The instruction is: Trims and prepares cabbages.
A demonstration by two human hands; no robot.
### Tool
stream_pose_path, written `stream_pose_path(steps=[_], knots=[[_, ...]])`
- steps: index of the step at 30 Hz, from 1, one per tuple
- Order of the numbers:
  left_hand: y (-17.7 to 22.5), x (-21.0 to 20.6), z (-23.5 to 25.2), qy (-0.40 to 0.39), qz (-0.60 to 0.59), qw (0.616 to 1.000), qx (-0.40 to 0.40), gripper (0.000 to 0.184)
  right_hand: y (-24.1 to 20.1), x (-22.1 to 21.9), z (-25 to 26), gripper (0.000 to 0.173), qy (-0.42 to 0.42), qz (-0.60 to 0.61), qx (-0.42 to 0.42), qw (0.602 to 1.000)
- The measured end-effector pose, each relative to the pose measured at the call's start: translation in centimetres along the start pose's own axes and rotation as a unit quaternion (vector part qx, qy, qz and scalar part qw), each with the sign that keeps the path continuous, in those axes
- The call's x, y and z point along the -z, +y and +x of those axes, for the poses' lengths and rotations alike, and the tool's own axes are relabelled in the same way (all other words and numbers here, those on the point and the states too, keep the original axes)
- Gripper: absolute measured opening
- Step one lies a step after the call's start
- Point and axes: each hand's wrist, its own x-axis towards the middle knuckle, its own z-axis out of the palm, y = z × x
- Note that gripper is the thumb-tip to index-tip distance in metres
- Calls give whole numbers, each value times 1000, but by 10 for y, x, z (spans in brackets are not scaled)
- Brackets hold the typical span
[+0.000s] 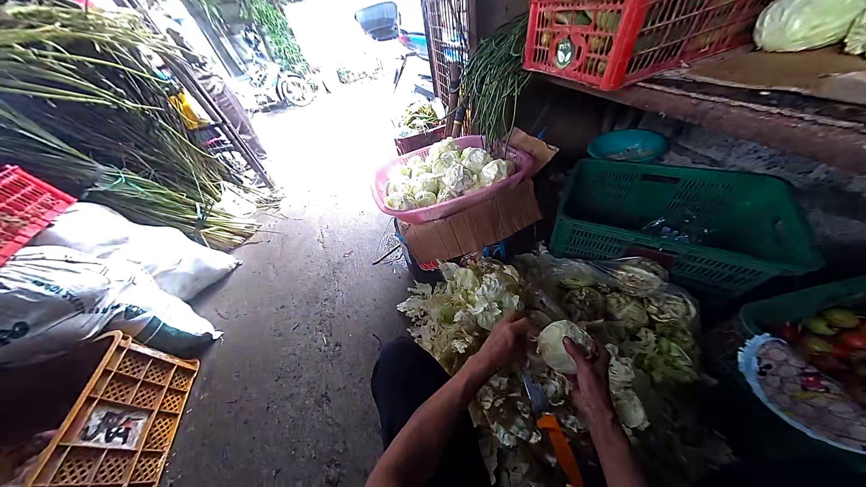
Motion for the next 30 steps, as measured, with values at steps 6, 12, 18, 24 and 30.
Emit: stream_pose_path(steps=[6, 12, 18, 24, 30], knots=[[3, 14, 7, 8, -57, 983, 175, 34, -9, -4, -6, 97, -92, -45, 51, 993], [10, 17, 2, -85, -175, 967, 166, 55, -3, -3, -1, 81, -117, 50, 42, 991], [17, 15, 4, -98, -109, 983, 110, 54, -3, 3, -2, 76, -103, 70, 24, 992], [13, 7, 5, -88, -27, 995, 34, 34, -4, 3, -5, 78, -97, 26, 36, 994], [13, 15, 5, -25, -19, 999, 44, 16, -3, 9, -1, 85, -101, 31, 21, 994]])
